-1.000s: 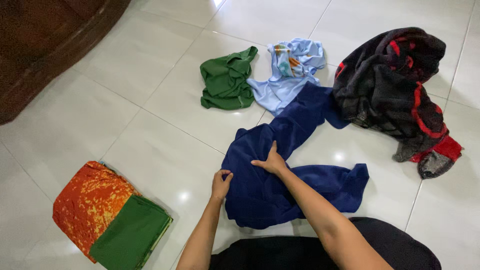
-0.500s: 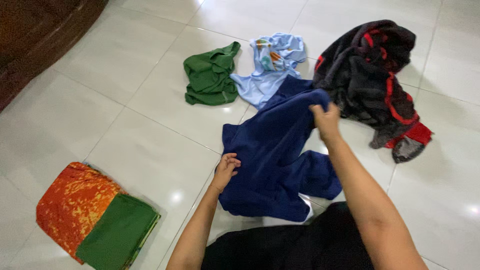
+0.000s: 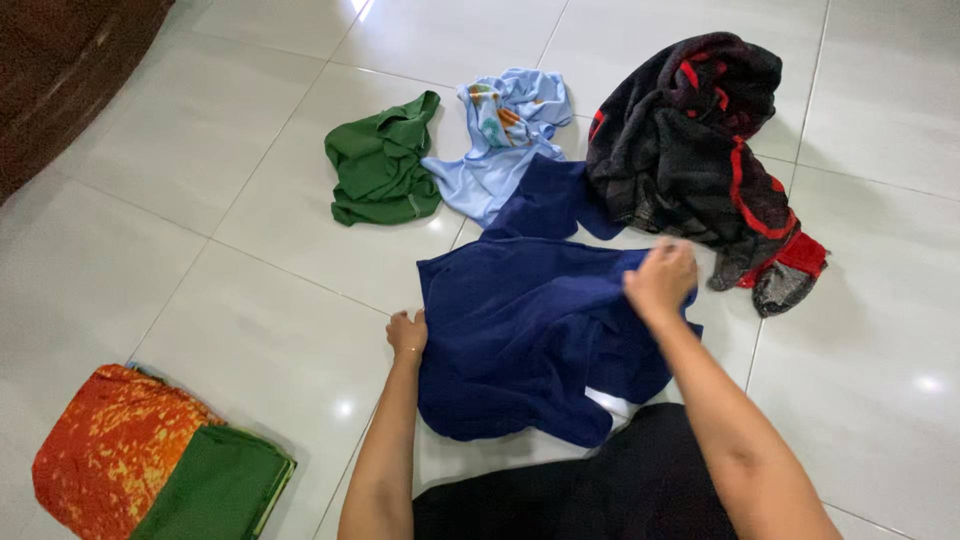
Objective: The person folds a green patterned sheet and a solid green sheet on the floor, then stacks them on an existing pile. The person then unfolds and refolds a blue towel, smoothing it before folding it into a smaller rectangle.
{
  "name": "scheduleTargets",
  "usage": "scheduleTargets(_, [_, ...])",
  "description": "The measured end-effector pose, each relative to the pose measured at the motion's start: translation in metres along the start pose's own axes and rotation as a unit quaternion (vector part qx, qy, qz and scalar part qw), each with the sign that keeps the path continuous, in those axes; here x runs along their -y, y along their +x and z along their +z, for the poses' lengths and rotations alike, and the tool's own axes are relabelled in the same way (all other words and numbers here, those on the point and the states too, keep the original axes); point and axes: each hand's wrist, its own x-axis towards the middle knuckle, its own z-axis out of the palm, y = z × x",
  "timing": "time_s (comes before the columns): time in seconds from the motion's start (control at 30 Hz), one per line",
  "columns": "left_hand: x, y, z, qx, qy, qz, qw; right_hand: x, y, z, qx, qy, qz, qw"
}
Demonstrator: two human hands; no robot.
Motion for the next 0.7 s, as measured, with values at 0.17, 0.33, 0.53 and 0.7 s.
scheduleTargets(0.17, [-0.004, 0.0, 0.01, 0.157, -0.129, -0.081, 0.976, 0.086, -0.017, 0.045, 0.063, 0.11, -0.255, 0.959])
scheduleTargets(0.33, [-0.033, -0.046, 0.013, 0.22, -0.101, 0.325, 0.914, 0.16, -0.034, 0.065, 0.099, 0.348, -0.295, 0.884])
scheduleTargets(0.53, [-0.081, -0.118, 0.021, 0.372, 0.065, 0.429, 0.821, 0.181, -0.034, 0.029, 0.211, 0.27, -0.223, 0.913])
scheduleTargets(0.7, [-0.08, -0.059, 0.026, 0.477, -0.157, 0.281, 0.818, 0.136, -0.02, 0.034, 0.189, 0.29, -0.208, 0.915])
